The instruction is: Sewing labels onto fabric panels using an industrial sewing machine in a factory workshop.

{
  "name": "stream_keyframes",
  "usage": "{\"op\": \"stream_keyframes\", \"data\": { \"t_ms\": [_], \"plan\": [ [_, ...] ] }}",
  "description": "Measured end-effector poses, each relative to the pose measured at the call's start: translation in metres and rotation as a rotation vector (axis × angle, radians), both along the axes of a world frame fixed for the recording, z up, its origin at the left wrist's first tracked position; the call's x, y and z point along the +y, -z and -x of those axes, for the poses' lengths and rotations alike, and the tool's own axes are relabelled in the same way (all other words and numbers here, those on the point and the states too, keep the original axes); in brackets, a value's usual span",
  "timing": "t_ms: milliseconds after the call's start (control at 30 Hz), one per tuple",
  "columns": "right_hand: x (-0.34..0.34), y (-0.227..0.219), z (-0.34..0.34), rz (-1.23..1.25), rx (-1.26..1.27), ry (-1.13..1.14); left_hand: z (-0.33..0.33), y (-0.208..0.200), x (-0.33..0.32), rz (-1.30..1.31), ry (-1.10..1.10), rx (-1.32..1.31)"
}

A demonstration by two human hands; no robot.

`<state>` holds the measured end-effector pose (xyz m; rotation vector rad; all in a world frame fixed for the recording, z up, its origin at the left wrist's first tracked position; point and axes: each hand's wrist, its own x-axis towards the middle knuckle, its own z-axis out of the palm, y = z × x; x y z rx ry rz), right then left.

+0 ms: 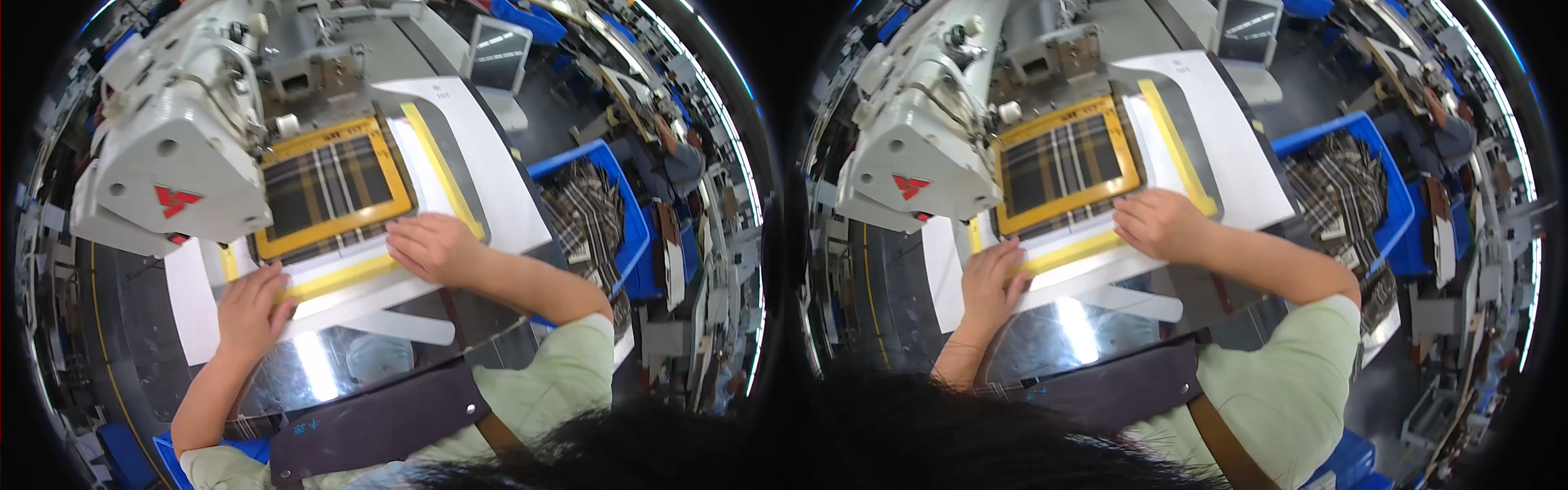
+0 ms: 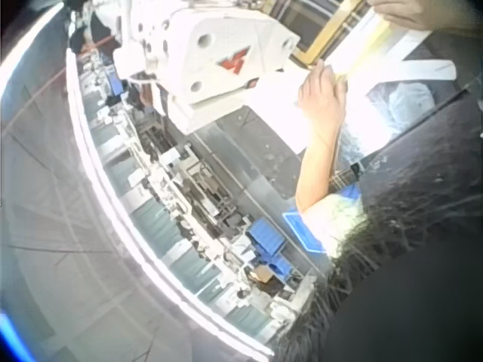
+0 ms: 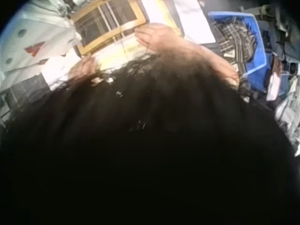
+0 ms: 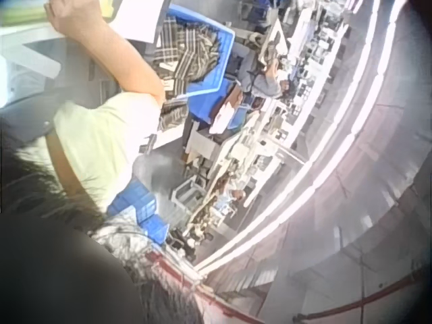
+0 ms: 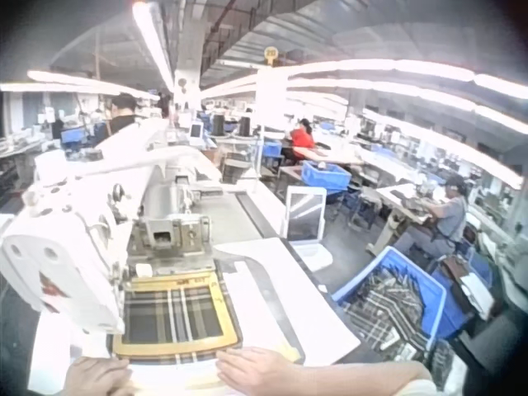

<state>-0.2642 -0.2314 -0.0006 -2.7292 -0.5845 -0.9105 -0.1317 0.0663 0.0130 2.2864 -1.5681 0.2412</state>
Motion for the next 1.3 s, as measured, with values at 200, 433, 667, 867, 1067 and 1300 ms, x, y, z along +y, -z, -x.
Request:
{"op": "stream_keyframes", "data": {
  "t_ms": [200,433,667,867,1067,1300],
  "plan": [
    [-0.009,-0.013,0.006,-0.11,-0.018,-0.001,0.031,-0.014,-0.037,0.003,0.273,0.148],
    [-0.039,-0.017,0.081,-0.088,-0.011,0.315,0.066,-0.004,-0.05,-0.191,0.53,0.066],
    [-0.216,0.024,0.227,-0.188,0.166,1.652,0.072,-0.005,-0.038,-0.081,0.447,0.013],
    [-0.234,0.042,0.244,-0.338,0.434,1.629,0.067,-0.003,-0.036,0.018,0.432,0.03],
    [-0.205,-0.022,0.204,-0.058,-0.099,1.479,0.062,-0.003,-0.033,0.084,0.418,0.05],
    [-0.096,-0.119,0.095,-0.394,-0.084,0.898,0.054,-0.013,-0.028,0.121,0.362,0.061]
  ]
}}
